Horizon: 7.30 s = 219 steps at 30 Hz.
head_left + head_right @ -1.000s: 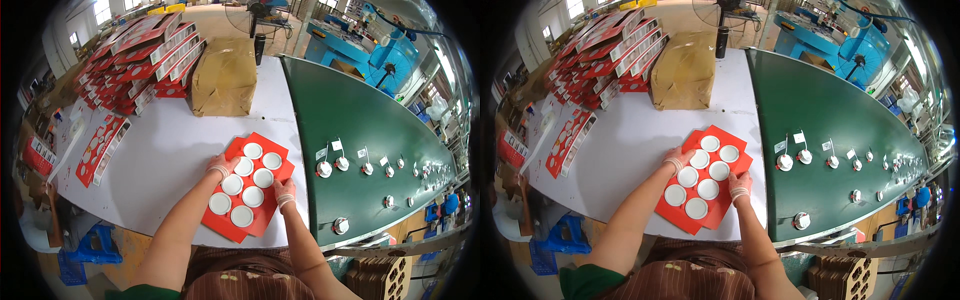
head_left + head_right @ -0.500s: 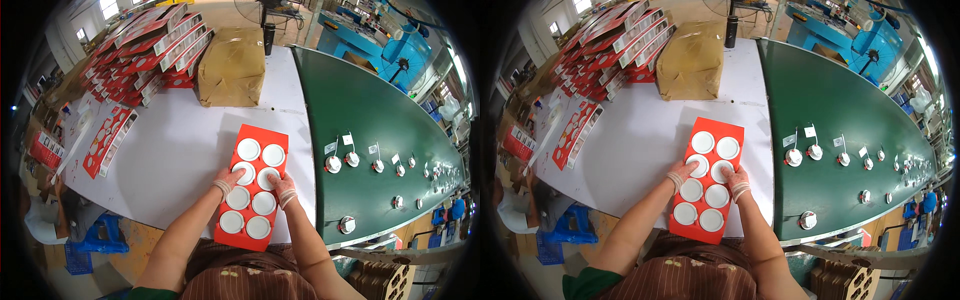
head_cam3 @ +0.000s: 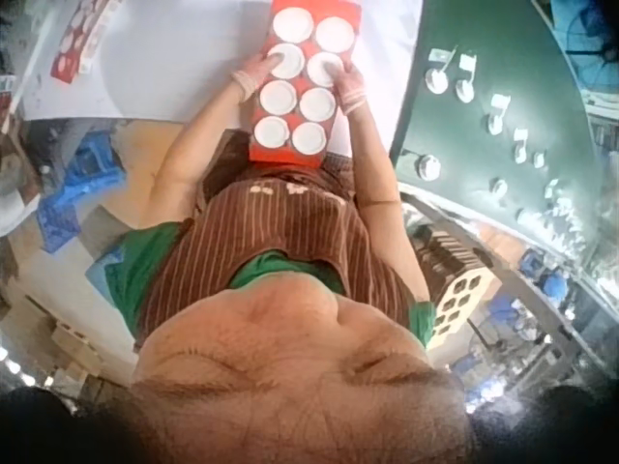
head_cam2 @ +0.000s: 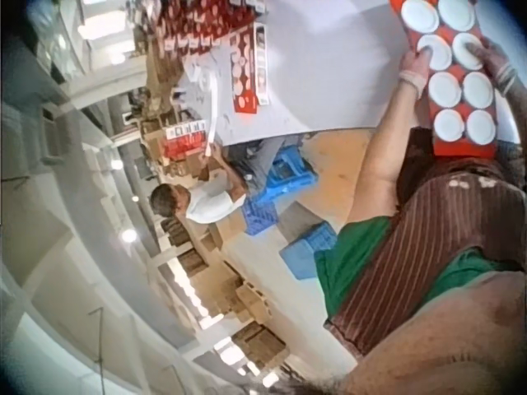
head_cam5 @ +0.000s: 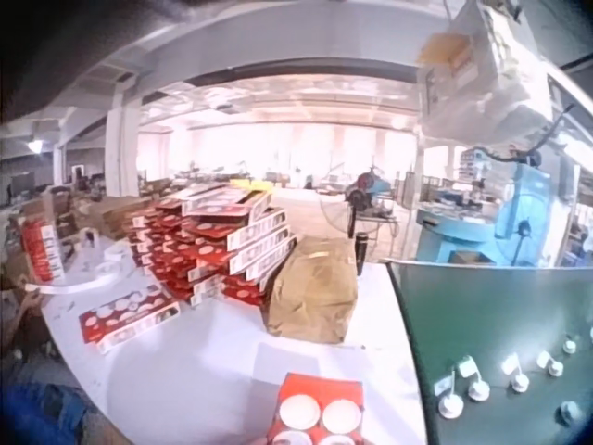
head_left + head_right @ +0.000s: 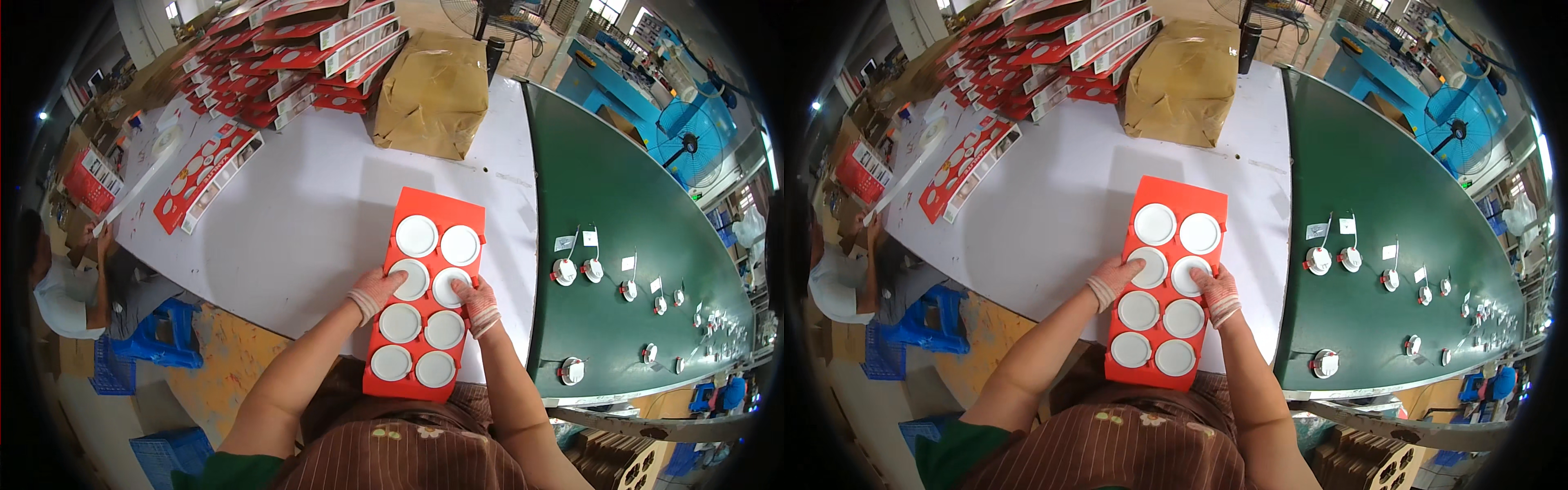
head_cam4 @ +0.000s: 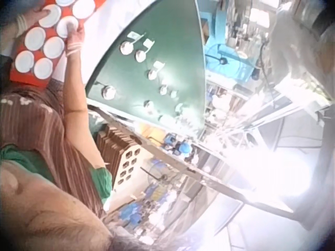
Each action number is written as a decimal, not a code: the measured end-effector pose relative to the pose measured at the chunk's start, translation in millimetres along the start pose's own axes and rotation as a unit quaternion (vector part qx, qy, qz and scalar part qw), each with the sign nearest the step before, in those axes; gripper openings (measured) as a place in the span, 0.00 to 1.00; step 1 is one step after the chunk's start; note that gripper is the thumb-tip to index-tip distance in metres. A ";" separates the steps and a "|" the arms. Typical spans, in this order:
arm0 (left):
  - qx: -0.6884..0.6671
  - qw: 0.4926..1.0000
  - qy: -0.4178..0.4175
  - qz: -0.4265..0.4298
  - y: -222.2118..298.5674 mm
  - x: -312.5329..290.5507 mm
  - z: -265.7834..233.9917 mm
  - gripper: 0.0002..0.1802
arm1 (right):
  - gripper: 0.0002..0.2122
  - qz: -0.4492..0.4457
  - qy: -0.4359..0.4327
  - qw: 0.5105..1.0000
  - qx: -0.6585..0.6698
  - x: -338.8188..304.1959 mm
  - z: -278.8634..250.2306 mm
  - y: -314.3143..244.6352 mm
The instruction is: The person assembles electronic or light components by hand into specialized red trays, then places the filled trays into cardboard boxes.
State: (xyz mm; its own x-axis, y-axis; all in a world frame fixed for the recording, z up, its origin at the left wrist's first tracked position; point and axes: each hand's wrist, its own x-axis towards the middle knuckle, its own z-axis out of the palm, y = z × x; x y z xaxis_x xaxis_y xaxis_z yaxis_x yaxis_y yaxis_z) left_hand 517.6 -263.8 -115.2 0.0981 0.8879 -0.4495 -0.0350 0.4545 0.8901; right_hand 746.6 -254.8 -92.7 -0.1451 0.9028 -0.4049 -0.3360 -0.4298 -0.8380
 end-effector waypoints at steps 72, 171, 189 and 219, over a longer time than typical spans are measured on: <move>0.133 0.960 -0.035 0.244 61.7 -52.0 50.5 0.31 | 0.04 -0.199 -0.033 0.957 -0.209 -65.6 23.5 -74.1; 0.102 0.906 -0.100 0.398 75.7 -132.9 70.1 0.19 | 0.17 -0.386 -0.166 0.793 -0.440 -147.0 42.8 -89.3; 0.057 0.990 -0.019 -0.131 26.2 25.5 7.7 0.25 | 0.15 -0.030 -0.063 0.776 -0.627 -24.7 7.8 -131.5; -0.093 0.968 -0.231 0.007 34.1 25.8 7.7 0.21 | 0.15 0.028 -0.177 0.932 -0.316 19.6 -0.7 -82.9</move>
State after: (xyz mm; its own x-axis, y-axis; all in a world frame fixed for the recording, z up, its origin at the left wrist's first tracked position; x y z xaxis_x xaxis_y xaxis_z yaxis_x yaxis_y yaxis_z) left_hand 526.6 -226.0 -95.9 0.5293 0.7870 -0.3169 -0.2146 0.4856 0.8474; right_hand 772.3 -201.5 -31.4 -0.4821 0.7781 -0.4026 0.2805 -0.2982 -0.9123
